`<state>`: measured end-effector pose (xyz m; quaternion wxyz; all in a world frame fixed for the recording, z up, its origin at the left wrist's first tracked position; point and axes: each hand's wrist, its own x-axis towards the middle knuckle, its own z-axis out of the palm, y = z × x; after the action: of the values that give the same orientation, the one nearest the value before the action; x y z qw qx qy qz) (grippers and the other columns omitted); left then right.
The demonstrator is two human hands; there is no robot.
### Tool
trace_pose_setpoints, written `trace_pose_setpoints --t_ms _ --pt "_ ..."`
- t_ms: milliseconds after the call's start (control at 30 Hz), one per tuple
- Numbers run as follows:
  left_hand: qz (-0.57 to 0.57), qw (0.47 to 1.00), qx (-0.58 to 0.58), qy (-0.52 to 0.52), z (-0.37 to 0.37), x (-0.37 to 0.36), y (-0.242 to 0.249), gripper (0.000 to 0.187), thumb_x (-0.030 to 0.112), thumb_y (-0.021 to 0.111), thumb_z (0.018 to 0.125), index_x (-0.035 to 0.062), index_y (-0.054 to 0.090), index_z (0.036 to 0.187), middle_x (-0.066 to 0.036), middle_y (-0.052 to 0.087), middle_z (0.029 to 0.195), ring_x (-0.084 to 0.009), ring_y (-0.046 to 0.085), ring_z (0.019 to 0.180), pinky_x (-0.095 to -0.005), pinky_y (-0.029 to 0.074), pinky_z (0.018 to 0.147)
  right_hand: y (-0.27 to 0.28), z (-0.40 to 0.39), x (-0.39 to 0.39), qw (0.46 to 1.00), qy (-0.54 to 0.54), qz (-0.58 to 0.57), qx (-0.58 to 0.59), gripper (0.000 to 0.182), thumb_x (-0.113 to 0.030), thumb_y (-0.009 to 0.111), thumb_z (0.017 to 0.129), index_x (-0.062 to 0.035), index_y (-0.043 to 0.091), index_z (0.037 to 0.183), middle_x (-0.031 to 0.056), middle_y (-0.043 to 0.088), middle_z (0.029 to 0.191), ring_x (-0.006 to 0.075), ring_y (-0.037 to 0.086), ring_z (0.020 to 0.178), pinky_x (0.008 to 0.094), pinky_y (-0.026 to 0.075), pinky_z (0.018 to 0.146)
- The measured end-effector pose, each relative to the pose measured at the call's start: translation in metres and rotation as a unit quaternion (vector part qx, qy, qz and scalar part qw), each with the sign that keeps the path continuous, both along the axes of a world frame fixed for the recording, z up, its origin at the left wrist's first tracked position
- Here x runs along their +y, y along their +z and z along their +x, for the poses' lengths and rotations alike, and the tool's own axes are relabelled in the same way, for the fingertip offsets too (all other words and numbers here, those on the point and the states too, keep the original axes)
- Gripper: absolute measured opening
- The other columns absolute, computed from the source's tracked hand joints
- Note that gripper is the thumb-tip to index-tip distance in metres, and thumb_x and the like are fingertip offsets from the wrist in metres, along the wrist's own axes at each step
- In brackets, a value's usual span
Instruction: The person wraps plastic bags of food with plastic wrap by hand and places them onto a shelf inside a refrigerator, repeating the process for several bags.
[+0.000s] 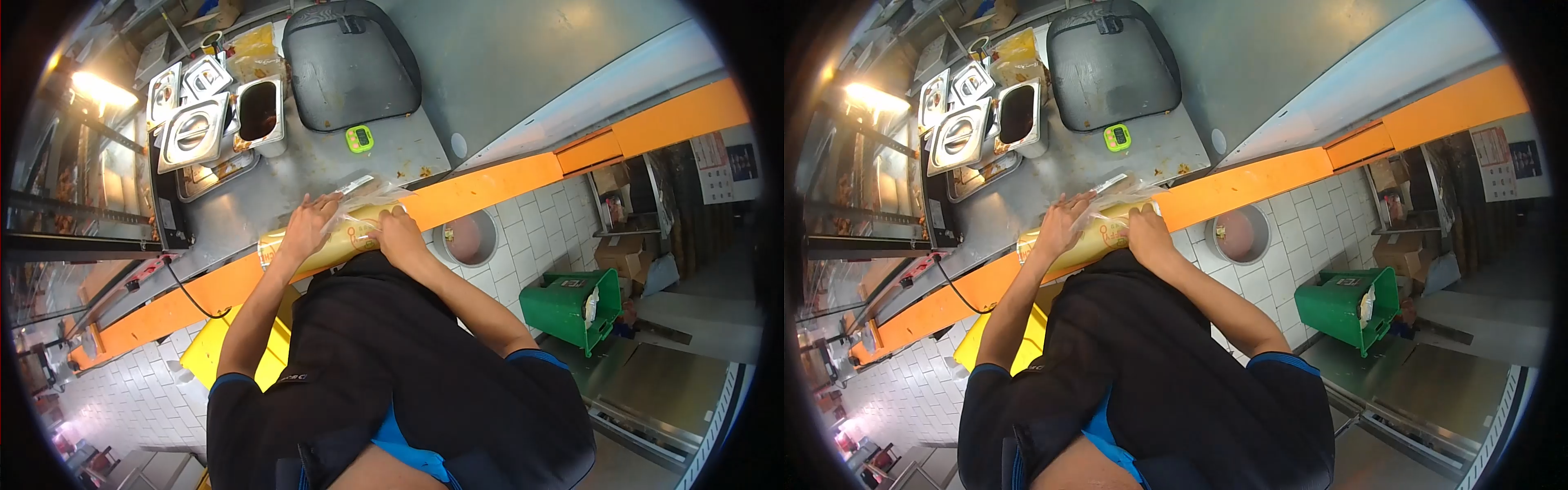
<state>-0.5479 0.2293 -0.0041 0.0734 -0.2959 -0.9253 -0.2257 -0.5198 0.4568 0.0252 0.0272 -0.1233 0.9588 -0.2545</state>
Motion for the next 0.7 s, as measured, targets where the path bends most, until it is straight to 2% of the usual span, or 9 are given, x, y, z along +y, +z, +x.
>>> trace_pose_setpoints --t_ms 233,400,467,500,533,567,633,667,700 --pt "0.083 0.991 -0.049 0.098 0.003 0.003 0.003 0.038 0.009 0.065 0.081 0.0017 0.059 0.118 -0.015 0.066 0.122 -0.0373 0.066 0.103 -0.0482 0.054 0.086 0.029 0.001 0.019 0.989 0.086 0.115 0.024 0.031 -0.026 0.053 0.096 -0.0034 0.070 0.083 0.0154 0.068 0.078 0.0348 0.067 0.084 0.0507 0.049 0.076" --pt "0.098 0.991 -0.018 0.090 -0.002 0.008 0.009 0.030 0.015 0.062 0.088 0.0024 0.063 0.115 -0.017 0.067 0.119 -0.0359 0.070 0.089 -0.0445 0.057 0.075 0.006 0.003 0.024 0.978 -0.085 -0.106 -0.158 0.045 -0.035 0.045 0.102 -0.0039 0.069 0.081 0.0165 0.066 0.072 0.0333 0.063 0.069 0.0449 0.047 0.068" --pt "0.074 0.988 -0.028 0.130 -0.001 0.007 -0.030 0.032 0.017 0.062 0.088 0.0029 0.064 0.117 -0.018 0.068 0.114 -0.0343 0.070 0.086 -0.0439 0.058 0.071 0.023 0.008 0.020 0.973 -0.087 -0.128 -0.172 0.047 -0.042 0.050 0.099 -0.0027 0.067 0.082 0.0171 0.065 0.072 0.0314 0.063 0.068 0.0416 0.047 0.067" --pt "0.036 0.992 0.017 0.119 -0.002 0.008 -0.033 0.035 0.018 0.063 0.085 0.0030 0.064 0.116 -0.018 0.068 0.109 -0.0324 0.070 0.079 -0.0431 0.057 0.066 0.009 0.005 0.028 0.974 -0.056 -0.082 -0.202 0.041 -0.043 0.061 0.094 -0.0029 0.069 0.090 0.0156 0.067 0.079 0.0276 0.065 0.075 0.0382 0.049 0.070" --pt "0.038 0.988 0.087 0.119 -0.003 0.005 -0.044 0.036 0.018 0.064 0.082 0.0041 0.063 0.116 -0.016 0.068 0.104 -0.0310 0.069 0.074 -0.0426 0.055 0.060 0.004 0.004 0.029 0.968 0.010 -0.194 -0.161 0.032 -0.033 0.068 0.091 -0.0026 0.068 0.102 0.0150 0.069 0.092 0.0271 0.066 0.084 0.0363 0.050 0.075" --pt "0.000 0.993 0.003 0.120 -0.002 0.008 -0.054 0.035 0.018 0.062 0.082 0.0071 0.063 0.115 -0.016 0.068 0.106 -0.0309 0.069 0.073 -0.0450 0.054 0.061 0.007 0.006 0.035 0.928 0.022 -0.303 -0.213 0.032 -0.025 0.070 0.089 -0.0021 0.066 0.110 0.0147 0.069 0.101 0.0275 0.066 0.090 0.0357 0.050 0.079" --pt "0.082 0.986 0.050 0.136 0.000 0.012 -0.038 0.026 0.018 0.057 0.084 0.0089 0.066 0.106 -0.014 0.069 0.090 -0.0327 0.068 0.073 -0.0476 0.054 0.066 0.013 -0.017 0.058 0.966 0.149 -0.158 -0.143 0.025 -0.008 0.069 0.082 0.0019 0.065 0.106 0.0127 0.068 0.098 0.0244 0.064 0.094 0.0357 0.050 0.080" --pt "0.097 0.984 -0.027 0.148 -0.007 0.018 -0.050 0.022 0.020 0.055 0.085 0.0082 0.068 0.099 -0.014 0.068 0.083 -0.0326 0.068 0.078 -0.0462 0.054 0.068 0.032 -0.028 0.059 0.976 0.153 -0.011 -0.157 0.024 -0.009 0.067 0.083 0.0029 0.065 0.104 0.0144 0.066 0.093 0.0282 0.064 0.089 0.0387 0.050 0.078" --pt "0.102 0.985 0.024 0.140 -0.002 0.013 -0.039 0.020 0.020 0.054 0.087 0.0063 0.068 0.092 -0.016 0.069 0.084 -0.0345 0.068 0.082 -0.0476 0.054 0.071 -0.002 -0.058 0.087 0.960 0.251 -0.094 -0.085 0.022 -0.014 0.063 0.088 0.0033 0.065 0.102 0.0147 0.067 0.093 0.0294 0.065 0.086 0.0387 0.050 0.078"
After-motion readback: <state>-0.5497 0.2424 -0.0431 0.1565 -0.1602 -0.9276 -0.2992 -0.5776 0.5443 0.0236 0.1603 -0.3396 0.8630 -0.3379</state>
